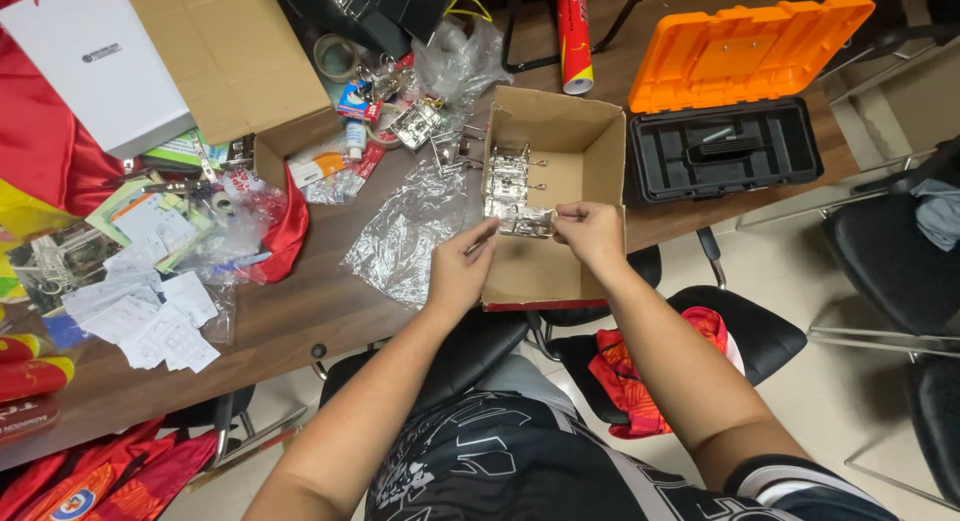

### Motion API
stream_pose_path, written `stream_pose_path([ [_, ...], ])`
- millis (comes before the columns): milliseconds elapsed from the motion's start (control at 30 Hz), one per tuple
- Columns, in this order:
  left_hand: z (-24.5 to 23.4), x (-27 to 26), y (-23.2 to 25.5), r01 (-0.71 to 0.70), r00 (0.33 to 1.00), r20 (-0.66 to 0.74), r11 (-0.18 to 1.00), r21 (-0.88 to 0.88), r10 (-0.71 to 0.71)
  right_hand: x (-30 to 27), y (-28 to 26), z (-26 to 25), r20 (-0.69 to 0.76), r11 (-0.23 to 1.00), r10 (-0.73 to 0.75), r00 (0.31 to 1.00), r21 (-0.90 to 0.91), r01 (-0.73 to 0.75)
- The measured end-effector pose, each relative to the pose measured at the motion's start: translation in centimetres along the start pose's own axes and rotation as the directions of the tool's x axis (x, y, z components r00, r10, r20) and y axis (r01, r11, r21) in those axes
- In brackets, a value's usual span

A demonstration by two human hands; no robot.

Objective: Sorting and organizing various small office and stationary items on a desk into boxes and bags.

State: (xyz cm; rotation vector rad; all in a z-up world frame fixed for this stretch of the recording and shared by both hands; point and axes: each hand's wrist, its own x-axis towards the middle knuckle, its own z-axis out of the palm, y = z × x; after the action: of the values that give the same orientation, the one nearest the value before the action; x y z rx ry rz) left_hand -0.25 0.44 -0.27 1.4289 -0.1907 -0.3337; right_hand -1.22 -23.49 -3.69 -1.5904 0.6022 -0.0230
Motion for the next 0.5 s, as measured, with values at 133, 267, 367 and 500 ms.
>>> stream_pose_path([
  [133,-1.4,-1.6,-1.2,0.021,0.999,-0.028,1.0,0.019,-0.02,2.1,2.5,0.9,-0.056,0.951,-0.033,0.998,-0.31,0.014],
  [267,-2.6,-3.0,-1.6,0.159,0.985,-0.063,0.987,-0.012,-0.16,5.0,6.6,2.4,-0.053,0.929,0.042,0.998,-0.366,-0.059],
  [367,-3.5,-4.3,-2.0,0.079,0.995,-0.067,0.995,0.068,-0.075,7.0,9.6,3.5,-0.041,0.912,0.034,0.999,-0.407,-0.048],
  [500,-4.3,-5.5,-1.8,0.112,0.992,-0.073,0.991,0.07,-0.107,8.9,11.6,4.5,-0.064,0.874,0.037,0.997,-0.483,-0.064],
])
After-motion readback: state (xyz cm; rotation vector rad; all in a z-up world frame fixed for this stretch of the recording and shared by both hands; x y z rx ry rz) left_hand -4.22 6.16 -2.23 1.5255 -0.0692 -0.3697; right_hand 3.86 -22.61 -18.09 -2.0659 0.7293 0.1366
